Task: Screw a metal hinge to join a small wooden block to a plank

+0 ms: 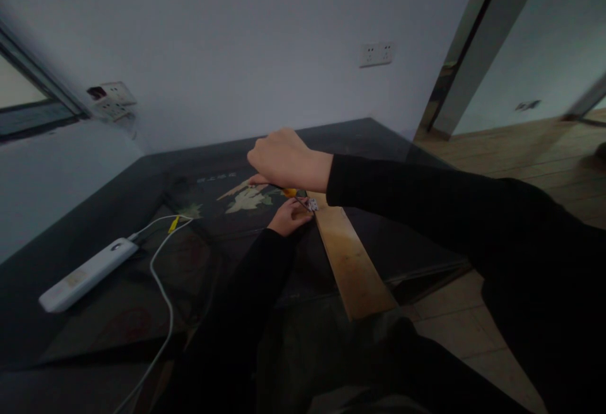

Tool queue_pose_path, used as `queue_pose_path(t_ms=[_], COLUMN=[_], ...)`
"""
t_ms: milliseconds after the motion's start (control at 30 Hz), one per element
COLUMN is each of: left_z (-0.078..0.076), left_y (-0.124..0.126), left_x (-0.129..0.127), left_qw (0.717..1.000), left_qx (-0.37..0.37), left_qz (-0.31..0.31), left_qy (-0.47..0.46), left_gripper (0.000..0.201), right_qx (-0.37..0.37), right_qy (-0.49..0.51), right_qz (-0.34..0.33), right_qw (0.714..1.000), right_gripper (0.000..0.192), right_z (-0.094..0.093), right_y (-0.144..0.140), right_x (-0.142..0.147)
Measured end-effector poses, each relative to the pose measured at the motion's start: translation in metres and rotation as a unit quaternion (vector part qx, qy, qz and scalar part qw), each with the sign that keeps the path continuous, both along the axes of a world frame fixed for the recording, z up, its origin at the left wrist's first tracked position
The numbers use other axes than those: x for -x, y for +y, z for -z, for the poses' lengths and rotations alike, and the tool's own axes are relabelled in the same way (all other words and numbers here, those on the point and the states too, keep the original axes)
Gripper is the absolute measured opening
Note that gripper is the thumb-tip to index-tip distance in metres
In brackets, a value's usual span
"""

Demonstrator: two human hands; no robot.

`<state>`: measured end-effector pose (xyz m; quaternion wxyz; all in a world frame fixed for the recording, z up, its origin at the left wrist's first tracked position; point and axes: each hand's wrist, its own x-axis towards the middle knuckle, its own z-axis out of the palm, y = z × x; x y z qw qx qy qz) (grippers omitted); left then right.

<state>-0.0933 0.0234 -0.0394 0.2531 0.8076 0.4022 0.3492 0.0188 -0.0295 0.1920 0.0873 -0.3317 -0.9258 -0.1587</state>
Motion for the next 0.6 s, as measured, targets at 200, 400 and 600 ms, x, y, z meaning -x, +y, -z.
queue_pose_path(t_ms=[200, 400, 600], left_z=[0.004, 0.000, 0.001], left_y=[-0.001, -0.001, 0.000], left_x=[0.001, 0.001, 0.001], left_qw=[1.000, 1.000, 1.000], left_qx=[0.003, -0.004, -0.010], left_qz=[0.002, 0.009, -0.004], left_qy=[-0.019, -0.007, 0.015], left_gripper=[0.053, 0.050, 0.044], right_qx=[0.147, 0.129, 0.000], right_qy=[0.004, -0.007, -0.006], right_qz=[-0.112, -0.106, -0.047], right_qw=[0.983, 0.986, 0.999], right_gripper=[0.025, 0.020, 0.034], right_z=[-0.007, -0.010, 0.000], right_y=[0.003, 0.006, -0.003], right_x=[-0.001, -0.001, -0.001])
